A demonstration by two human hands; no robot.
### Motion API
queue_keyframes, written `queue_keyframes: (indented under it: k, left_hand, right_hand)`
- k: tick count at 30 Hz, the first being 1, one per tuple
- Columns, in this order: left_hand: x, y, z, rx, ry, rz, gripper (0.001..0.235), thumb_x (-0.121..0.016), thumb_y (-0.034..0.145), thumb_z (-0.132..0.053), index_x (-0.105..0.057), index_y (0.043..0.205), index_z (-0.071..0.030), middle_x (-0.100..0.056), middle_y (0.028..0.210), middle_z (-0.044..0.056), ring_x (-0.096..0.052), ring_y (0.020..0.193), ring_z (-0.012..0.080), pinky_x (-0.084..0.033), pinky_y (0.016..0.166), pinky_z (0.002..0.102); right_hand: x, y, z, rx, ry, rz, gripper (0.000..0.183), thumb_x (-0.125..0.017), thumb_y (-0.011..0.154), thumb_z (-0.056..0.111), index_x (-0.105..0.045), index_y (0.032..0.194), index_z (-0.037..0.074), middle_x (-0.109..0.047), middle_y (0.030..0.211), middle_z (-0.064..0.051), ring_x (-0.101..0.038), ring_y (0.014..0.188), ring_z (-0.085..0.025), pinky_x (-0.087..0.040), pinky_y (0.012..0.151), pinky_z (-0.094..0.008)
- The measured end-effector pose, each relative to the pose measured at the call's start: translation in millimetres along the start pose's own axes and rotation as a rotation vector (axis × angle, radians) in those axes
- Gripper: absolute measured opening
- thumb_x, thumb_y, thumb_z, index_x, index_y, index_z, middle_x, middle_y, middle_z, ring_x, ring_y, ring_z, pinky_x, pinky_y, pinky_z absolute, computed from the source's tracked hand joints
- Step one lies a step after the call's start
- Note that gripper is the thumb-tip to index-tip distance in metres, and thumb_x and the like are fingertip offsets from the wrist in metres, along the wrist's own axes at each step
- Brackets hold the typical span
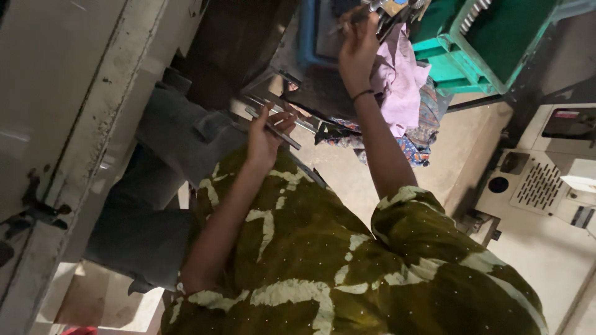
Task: The person handles several small metal cylindrical parts, repeatedly picking them up, inspecting them, and placing them into a green storage bin. They also wipe a metal surface with a pink cloth and open a machine door to place a part inside.
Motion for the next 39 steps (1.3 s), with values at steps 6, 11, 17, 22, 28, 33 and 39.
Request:
queue_keyframes:
  k: [6,11,17,22,28,33,39]
  left_hand:
    - [4,7,6,-0.019,-0.109,0.058,0.034,-0.061,0.104,-0.026,-0.061,0.127,-0.002,-0.071,0.104,0.014,-0.072,0.099,0.0271,-0.06,0.098,0.043]
    - [0,9,7,-0.09,-0.037,0.091,0.035,-0.068,0.097,-0.021,-0.063,0.129,-0.008,-0.071,0.11,0.006,-0.07,0.089,0.0171,-0.062,0.082,0.034]
    - [8,18,12,-0.144,0.031,0.062,0.041,-0.072,0.099,-0.023,-0.065,0.135,-0.006,-0.065,0.101,0.004,-0.064,0.082,0.0123,-0.068,0.084,0.034]
    - [15,23,18,-0.177,0.004,0.038,0.035,-0.072,0.097,-0.022,-0.064,0.124,-0.001,-0.068,0.096,0.003,-0.068,0.082,0.0123,-0.063,0.074,0.032]
    - [17,21,15,-0.141,0.032,-0.004,0.032,-0.068,0.101,-0.023,-0.069,0.124,-0.001,-0.062,0.083,0.0,-0.051,0.062,0.0067,-0.066,0.073,0.029]
    - [13,14,9,-0.061,0.024,-0.064,0.032,-0.06,0.103,-0.023,-0.066,0.123,0.001,-0.065,0.085,0.002,-0.064,0.071,0.0088,-0.068,0.08,0.029]
    - [8,4,0,-0.033,0.072,-0.092,0.026,-0.054,0.106,-0.024,-0.065,0.119,-0.003,-0.069,0.092,0.006,-0.071,0.082,0.0119,-0.066,0.081,0.028]
  right_hand:
    - [10,-17,46,-0.052,-0.036,0.103,0.029,-0.062,0.103,-0.008,-0.054,0.13,-0.002,-0.073,0.113,-0.012,-0.072,0.107,-0.023,-0.056,0.094,-0.033]
    - [-3,-74,84,-0.368,0.256,0.626,0.03,-0.07,0.096,-0.007,-0.058,0.123,-0.002,-0.07,0.11,-0.01,-0.068,0.102,-0.017,-0.058,0.089,-0.032]
    - [-30,-105,93,-0.58,0.225,0.919,0.032,-0.07,0.09,-0.006,-0.061,0.12,-0.001,-0.075,0.104,-0.008,-0.073,0.095,-0.014,-0.06,0.08,-0.029]
    - [-39,-108,94,-0.535,0.14,0.984,0.029,-0.077,0.088,0.0,-0.066,0.114,-0.002,-0.076,0.1,-0.008,-0.073,0.092,-0.014,-0.059,0.08,-0.029]
    - [-36,-100,93,-0.568,0.111,0.957,0.022,-0.079,0.088,0.004,-0.072,0.109,0.0,-0.077,0.099,-0.007,-0.075,0.092,-0.013,-0.062,0.081,-0.029]
    - [-34,-95,98,-0.444,0.129,0.898,0.017,-0.08,0.091,0.008,-0.075,0.104,-0.001,-0.077,0.098,-0.007,-0.075,0.089,-0.012,-0.062,0.08,-0.028]
    - [-39,-101,86,-0.485,0.079,0.896,0.014,-0.077,0.097,0.012,-0.075,0.103,0.0,-0.077,0.087,-0.008,-0.071,0.075,-0.01,-0.057,0.065,-0.027]
Point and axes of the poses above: each hand's wrist, its own y-axis towards the middle knuckle, its own x-axis out of the back of the hand, z = x × y, the point moved 5 cm from there along y, towards the middle knuckle
